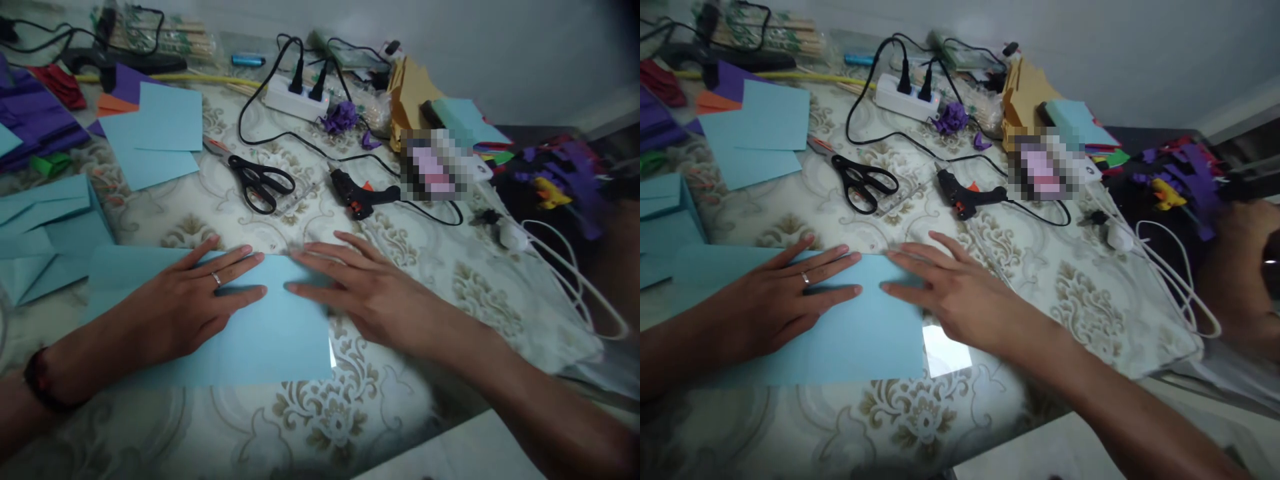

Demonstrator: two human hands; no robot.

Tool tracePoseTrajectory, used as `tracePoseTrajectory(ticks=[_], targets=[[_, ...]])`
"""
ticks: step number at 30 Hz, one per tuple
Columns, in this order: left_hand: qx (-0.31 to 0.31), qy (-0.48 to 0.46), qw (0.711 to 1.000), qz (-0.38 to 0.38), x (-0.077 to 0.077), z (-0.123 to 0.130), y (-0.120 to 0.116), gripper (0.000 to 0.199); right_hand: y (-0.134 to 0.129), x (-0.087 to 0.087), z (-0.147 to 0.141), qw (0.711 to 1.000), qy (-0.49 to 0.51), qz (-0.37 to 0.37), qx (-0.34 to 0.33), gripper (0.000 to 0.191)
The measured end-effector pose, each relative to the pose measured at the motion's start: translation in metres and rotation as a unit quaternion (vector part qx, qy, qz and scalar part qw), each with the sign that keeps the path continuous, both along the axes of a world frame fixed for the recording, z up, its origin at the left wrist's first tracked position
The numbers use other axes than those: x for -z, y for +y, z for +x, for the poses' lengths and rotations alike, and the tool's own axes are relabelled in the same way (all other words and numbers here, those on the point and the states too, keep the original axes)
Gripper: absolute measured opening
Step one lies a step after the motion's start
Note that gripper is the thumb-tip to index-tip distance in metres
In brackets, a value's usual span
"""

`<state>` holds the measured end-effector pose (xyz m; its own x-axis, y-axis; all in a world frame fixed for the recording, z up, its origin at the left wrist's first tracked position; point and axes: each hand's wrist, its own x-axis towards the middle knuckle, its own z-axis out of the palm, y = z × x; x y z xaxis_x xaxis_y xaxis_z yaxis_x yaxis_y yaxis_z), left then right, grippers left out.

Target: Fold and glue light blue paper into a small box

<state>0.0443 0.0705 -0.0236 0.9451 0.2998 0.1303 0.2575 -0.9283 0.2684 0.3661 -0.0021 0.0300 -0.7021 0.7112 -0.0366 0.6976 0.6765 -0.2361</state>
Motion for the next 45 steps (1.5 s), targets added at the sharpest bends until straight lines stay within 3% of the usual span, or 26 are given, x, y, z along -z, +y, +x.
tracePoseTrajectory(ticks=[8,21,28,34,38,42,45], targets=[[0.000,0.018,1.000,-0.004,-0.002,-0.002,0.001,0.051,0.001,0.023,-0.017,0.997,0.071,-0.026,-0.002,0.074],[-0.085,0.067,0.994,-0.003,-0.019,-0.052,-0.005,0.052,-0.004,0.043,-0.009,0.991,0.132,-0.013,0.019,0.088],[-0.138,0.026,0.990,0.007,-0.017,-0.040,-0.028,0.044,0.002,0.035,-0.011,0.994,0.111,0.007,-0.005,0.069],[-0.156,0.015,0.987,0.030,-0.010,-0.037,-0.038,0.049,0.000,0.028,-0.031,0.995,0.086,0.051,-0.021,0.043],[-0.182,0.034,0.981,0.066,-0.008,-0.030,-0.047,0.047,-0.002,0.036,-0.053,0.993,0.057,0.105,-0.018,0.029],[-0.228,0.056,0.971,0.055,-0.008,-0.021,-0.060,0.048,-0.002,0.053,-0.068,0.987,0.051,0.155,-0.007,0.036],[-0.260,0.054,0.964,0.035,-0.010,-0.019,-0.065,0.049,-0.003,0.062,-0.070,0.986,0.058,0.153,-0.014,0.041]])
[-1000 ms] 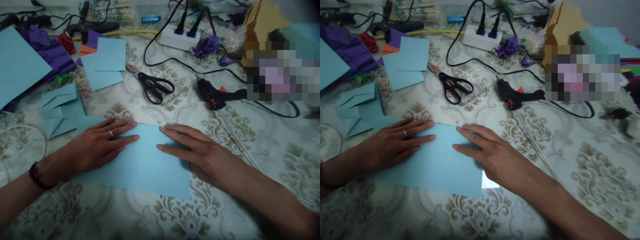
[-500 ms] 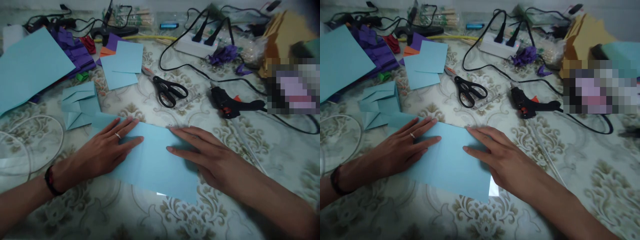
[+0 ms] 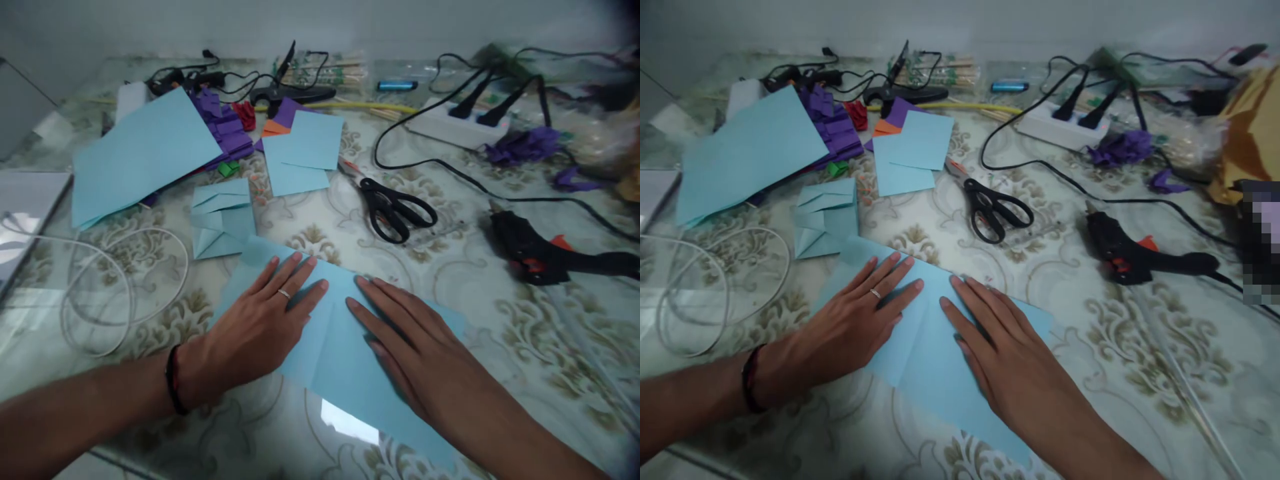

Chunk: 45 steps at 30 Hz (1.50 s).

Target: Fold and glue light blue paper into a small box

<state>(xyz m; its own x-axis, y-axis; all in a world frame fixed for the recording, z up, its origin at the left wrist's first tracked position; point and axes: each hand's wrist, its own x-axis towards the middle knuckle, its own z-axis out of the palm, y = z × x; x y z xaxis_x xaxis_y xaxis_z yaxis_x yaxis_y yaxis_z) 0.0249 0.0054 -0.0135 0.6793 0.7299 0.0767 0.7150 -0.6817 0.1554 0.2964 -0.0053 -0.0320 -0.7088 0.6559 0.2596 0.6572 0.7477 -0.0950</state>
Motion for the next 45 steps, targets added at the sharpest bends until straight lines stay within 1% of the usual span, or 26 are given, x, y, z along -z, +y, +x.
tracePoseTrajectory(ticks=[4,8,10,12,16,19,21,23,26,28,30,33,37,41,45], targets=[[-0.032,-0.001,0.999,-0.011,-0.004,-0.001,-0.003,0.052,-0.001,0.003,0.003,1.000,-0.003,-0.026,-0.010,0.048],[-0.029,-0.010,0.999,-0.010,-0.004,-0.003,-0.004,0.050,-0.001,0.001,0.003,0.999,-0.024,-0.039,-0.015,0.058],[-0.022,-0.023,0.999,-0.016,-0.003,-0.005,-0.005,0.050,-0.005,0.000,0.002,0.999,-0.032,-0.040,-0.013,0.059],[-0.003,-0.033,0.999,-0.027,-0.003,-0.008,-0.006,0.051,-0.015,-0.002,0.001,0.998,-0.038,-0.042,-0.002,0.059],[0.066,-0.045,0.995,-0.060,-0.004,-0.010,-0.004,0.053,-0.048,-0.009,0.005,0.997,-0.055,-0.041,0.038,0.056],[0.103,-0.056,0.991,-0.068,-0.003,-0.009,-0.003,0.054,-0.063,-0.016,0.010,0.996,-0.066,-0.028,0.053,0.047],[0.111,-0.061,0.990,-0.061,-0.002,-0.008,-0.002,0.055,-0.060,-0.019,0.010,0.997,-0.051,-0.031,0.049,0.040],[0.110,-0.063,0.991,-0.050,-0.001,-0.007,-0.002,0.055,-0.050,-0.019,0.008,0.998,-0.025,-0.044,0.030,0.038],[0.110,-0.061,0.991,-0.034,0.000,-0.006,-0.003,0.054,-0.032,-0.015,0.001,0.998,-0.007,-0.059,0.000,0.050],[0.099,-0.057,0.993,-0.027,-0.001,-0.005,-0.005,0.055,-0.026,-0.010,-0.001,0.997,-0.017,-0.069,-0.009,0.059],[0.080,-0.053,0.995,-0.026,-0.002,-0.004,-0.006,0.055,-0.025,-0.006,-0.001,0.996,-0.039,-0.076,-0.011,0.066],[0.071,-0.050,0.996,-0.033,-0.003,-0.002,-0.006,0.054,-0.027,-0.005,0.003,0.995,-0.068,-0.074,-0.018,0.071],[0.070,-0.045,0.996,-0.032,0.000,-0.001,-0.007,0.057,-0.028,-0.004,0.006,0.995,-0.073,-0.066,-0.022,0.070],[0.059,-0.040,0.997,-0.018,0.002,0.000,-0.010,0.054,-0.027,-0.003,0.007,0.995,-0.059,-0.082,-0.018,0.069],[0.063,-0.023,0.998,-0.008,0.001,0.001,-0.015,0.055,-0.026,-0.002,0.006,0.994,-0.054,-0.092,-0.021,0.070]])
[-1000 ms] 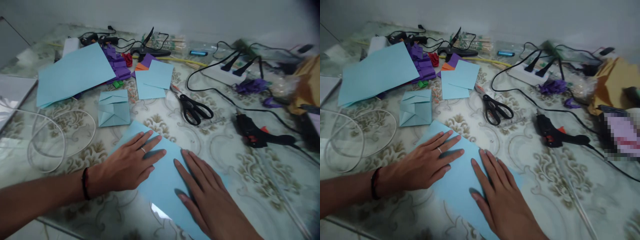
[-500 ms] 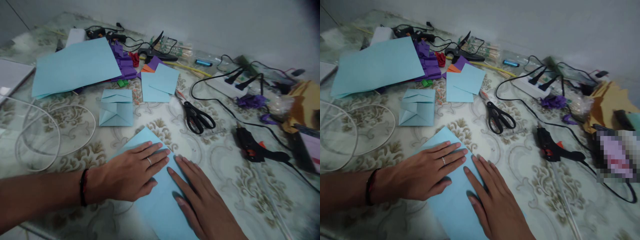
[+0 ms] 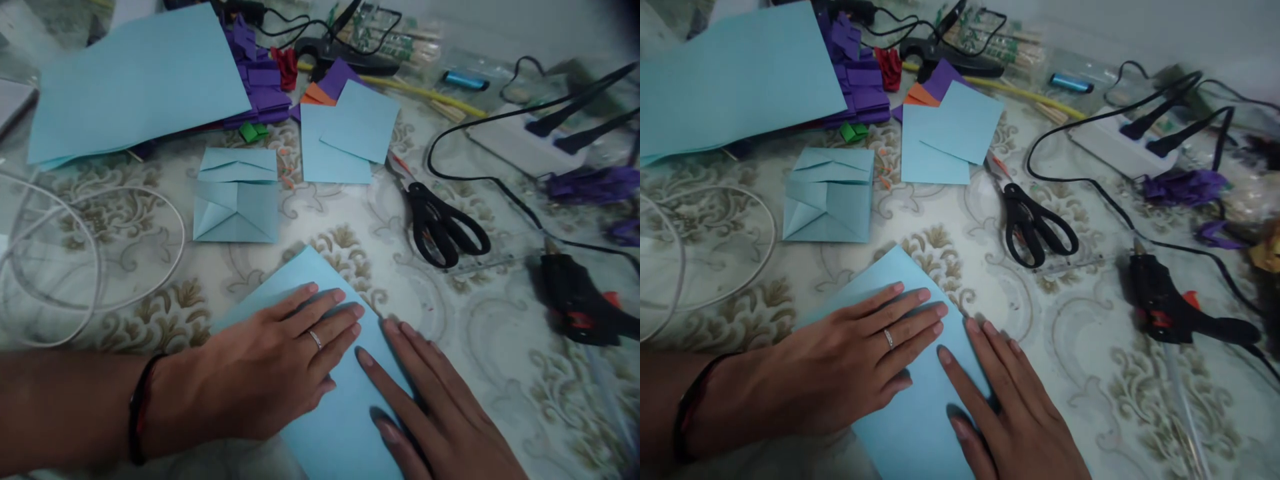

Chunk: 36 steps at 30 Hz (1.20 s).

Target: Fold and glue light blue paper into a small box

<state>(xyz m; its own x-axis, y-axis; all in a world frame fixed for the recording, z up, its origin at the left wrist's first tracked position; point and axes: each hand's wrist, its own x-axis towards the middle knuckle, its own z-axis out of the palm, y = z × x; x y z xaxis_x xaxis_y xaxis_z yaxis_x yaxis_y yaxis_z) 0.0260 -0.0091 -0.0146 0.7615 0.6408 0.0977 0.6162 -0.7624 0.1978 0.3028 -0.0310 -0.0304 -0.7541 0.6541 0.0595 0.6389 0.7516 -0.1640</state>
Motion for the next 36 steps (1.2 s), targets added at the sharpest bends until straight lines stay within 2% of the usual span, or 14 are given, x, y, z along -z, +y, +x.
tracePoseTrajectory(ticks=[9,21,31,36], targets=[[-0.066,0.011,0.998,0.014,-0.001,0.001,-0.010,0.064,0.000,-0.001,0.000,1.000,-0.007,0.001,0.006,0.070],[-0.057,0.025,0.997,0.051,0.000,0.002,-0.013,0.065,-0.002,0.000,-0.001,1.000,-0.015,0.001,0.015,0.070],[-0.053,-0.006,0.999,0.004,0.000,-0.004,-0.013,0.064,-0.001,-0.008,-0.004,1.000,0.002,-0.027,0.016,0.070],[-0.048,-0.021,0.998,0.016,0.001,-0.005,-0.010,0.059,-0.005,-0.011,0.002,0.999,0.003,-0.047,0.026,0.066]])
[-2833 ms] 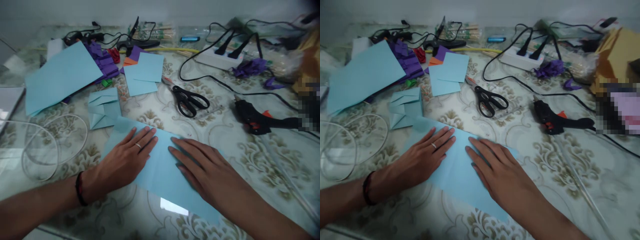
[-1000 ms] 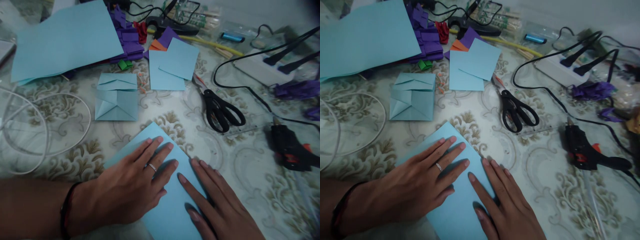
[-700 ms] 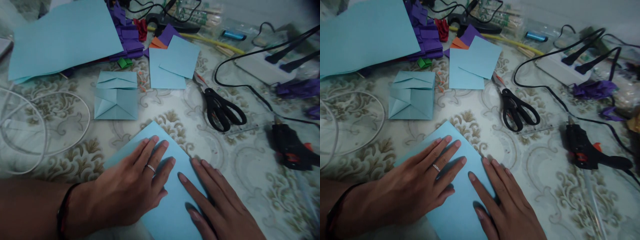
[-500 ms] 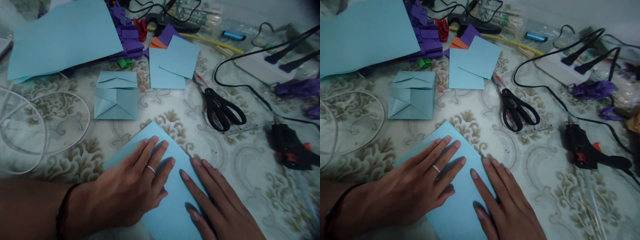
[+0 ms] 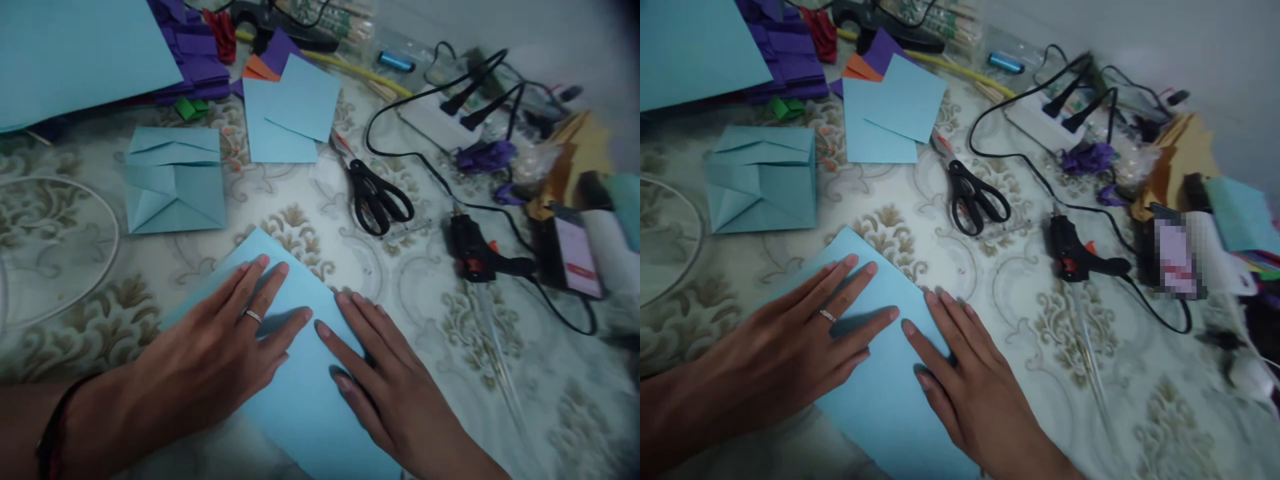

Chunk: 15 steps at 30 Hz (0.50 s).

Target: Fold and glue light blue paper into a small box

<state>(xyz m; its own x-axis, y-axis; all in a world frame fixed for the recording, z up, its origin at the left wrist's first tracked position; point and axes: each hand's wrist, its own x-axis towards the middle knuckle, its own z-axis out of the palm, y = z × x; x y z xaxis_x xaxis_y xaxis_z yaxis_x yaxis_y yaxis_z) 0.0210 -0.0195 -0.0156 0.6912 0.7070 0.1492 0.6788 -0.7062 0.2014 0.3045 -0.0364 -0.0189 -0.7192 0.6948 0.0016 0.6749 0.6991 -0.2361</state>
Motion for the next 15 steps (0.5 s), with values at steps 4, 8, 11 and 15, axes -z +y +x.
tracePoseTrajectory(ticks=[4,8,11,15], targets=[[0.011,-0.019,1.000,0.006,-0.001,0.000,0.006,0.053,-0.009,-0.004,0.015,1.000,-0.005,-0.009,0.007,0.061],[0.057,-0.025,0.998,-0.015,0.003,-0.002,0.014,0.047,-0.019,-0.008,0.031,1.000,-0.017,-0.015,0.011,0.058],[0.071,-0.024,0.997,-0.036,0.005,-0.005,0.018,0.045,-0.025,-0.010,0.043,1.000,-0.015,-0.021,0.015,0.056],[0.069,-0.034,0.996,-0.050,0.002,-0.005,0.019,0.038,-0.034,-0.011,0.062,1.000,-0.013,-0.020,0.021,0.051]])
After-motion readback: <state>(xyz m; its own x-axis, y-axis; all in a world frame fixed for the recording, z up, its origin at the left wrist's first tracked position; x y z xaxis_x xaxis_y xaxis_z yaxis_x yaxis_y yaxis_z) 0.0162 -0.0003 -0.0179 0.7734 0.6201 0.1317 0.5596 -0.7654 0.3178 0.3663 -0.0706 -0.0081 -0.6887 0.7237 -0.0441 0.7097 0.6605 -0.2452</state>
